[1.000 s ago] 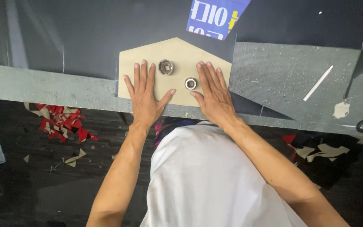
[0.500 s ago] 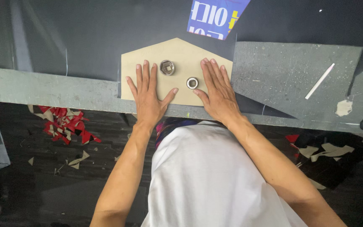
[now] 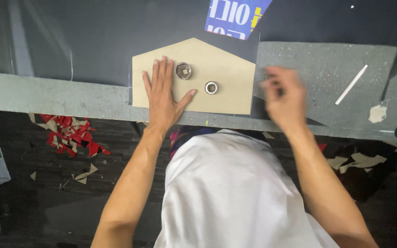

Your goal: The person uses a template and shears to cut a black sheet into a specific shape, then marks and cuts a beige sheet using the same template. They also measure and mark a newspaper page on the black sheet using a ruler and weights.

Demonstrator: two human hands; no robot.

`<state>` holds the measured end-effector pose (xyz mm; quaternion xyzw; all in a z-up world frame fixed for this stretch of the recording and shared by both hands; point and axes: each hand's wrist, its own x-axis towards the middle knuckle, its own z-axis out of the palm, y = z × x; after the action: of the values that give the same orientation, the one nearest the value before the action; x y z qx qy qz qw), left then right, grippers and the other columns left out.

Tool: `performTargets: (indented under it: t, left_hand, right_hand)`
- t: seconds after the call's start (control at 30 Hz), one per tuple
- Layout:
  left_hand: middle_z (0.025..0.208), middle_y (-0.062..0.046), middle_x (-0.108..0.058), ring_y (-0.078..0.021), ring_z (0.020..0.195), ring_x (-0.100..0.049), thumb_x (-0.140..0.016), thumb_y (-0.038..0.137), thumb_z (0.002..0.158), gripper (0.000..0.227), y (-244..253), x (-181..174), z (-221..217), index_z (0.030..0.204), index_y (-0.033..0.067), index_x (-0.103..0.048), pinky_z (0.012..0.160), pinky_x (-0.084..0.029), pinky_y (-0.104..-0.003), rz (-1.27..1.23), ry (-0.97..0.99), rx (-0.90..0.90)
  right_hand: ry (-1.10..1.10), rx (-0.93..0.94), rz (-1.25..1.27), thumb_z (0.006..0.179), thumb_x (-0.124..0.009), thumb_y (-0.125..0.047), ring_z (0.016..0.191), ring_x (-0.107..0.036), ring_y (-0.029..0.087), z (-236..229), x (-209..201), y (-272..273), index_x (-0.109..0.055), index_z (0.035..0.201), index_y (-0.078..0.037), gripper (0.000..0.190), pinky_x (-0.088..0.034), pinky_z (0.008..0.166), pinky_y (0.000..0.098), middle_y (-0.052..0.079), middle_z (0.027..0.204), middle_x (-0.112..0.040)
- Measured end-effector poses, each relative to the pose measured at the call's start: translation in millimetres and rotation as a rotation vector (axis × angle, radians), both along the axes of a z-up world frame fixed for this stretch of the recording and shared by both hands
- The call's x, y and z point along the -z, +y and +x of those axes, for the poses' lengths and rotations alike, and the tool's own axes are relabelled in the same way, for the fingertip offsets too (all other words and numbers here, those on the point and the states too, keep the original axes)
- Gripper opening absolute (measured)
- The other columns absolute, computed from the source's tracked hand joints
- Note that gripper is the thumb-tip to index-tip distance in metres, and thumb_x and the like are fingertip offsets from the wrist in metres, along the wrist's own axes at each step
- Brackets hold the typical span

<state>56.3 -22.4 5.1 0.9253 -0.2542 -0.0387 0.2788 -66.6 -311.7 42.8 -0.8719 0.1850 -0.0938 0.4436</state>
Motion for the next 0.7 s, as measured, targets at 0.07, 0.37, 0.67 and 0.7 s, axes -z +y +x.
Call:
performTargets:
  t: [0.07,0.37,0.67,0.7]
  left_hand:
    - [0.168,-0.017,-0.031,-0.0349,0.159,-0.02,-0.081,0.048,0.09,0.096,-1,0,8,0.16,0.0022,-0.034,0.129,-0.003,-0.061,-0.007,-0.008,0.039]
    - [0.166,-0.017,-0.034,-0.0363,0.157,-0.021,-0.083,0.047,0.088,0.093,-8,-1,14,0.157,0.0025,-0.038,0.127,-0.005,-0.061,0.001,-0.035,0.068]
    - [0.165,-0.018,-0.036,-0.0365,0.157,-0.023,-0.083,0.041,0.09,0.079,-15,-1,13,0.149,0.0023,-0.048,0.128,-0.005,-0.061,-0.049,-0.017,0.013]
    - [0.165,-0.018,-0.036,-0.0364,0.157,-0.023,-0.083,0.041,0.09,0.079,-15,-1,13,0.149,0.0019,-0.048,0.128,-0.005,-0.061,-0.05,-0.019,0.01]
  right_hand:
    - [-0.073,-0.212,0.017,0.092,-0.074,0.0,0.109,-0.064,0.025,11,-3,26,-0.064,0.132,-0.006,0.043,-0.056,0.088,0.0344,0.013,0.131,-0.063]
    - [-0.061,-0.302,-0.049,0.094,-0.074,-0.007,0.116,-0.063,0.029,33,1,60,-0.065,0.126,-0.012,0.034,-0.051,0.099,0.0403,0.009,0.122,-0.067]
    - [0.023,0.111,-0.353,0.097,-0.089,-0.024,0.153,-0.027,0.042,-18,13,-32,-0.022,0.163,-0.005,0.097,-0.027,0.127,0.0566,0.026,0.165,-0.029]
    - [0.07,0.144,-0.349,0.093,-0.094,-0.031,0.157,-0.018,0.045,-23,19,-26,-0.01,0.166,-0.006,0.114,-0.019,0.128,0.0611,0.029,0.167,-0.016]
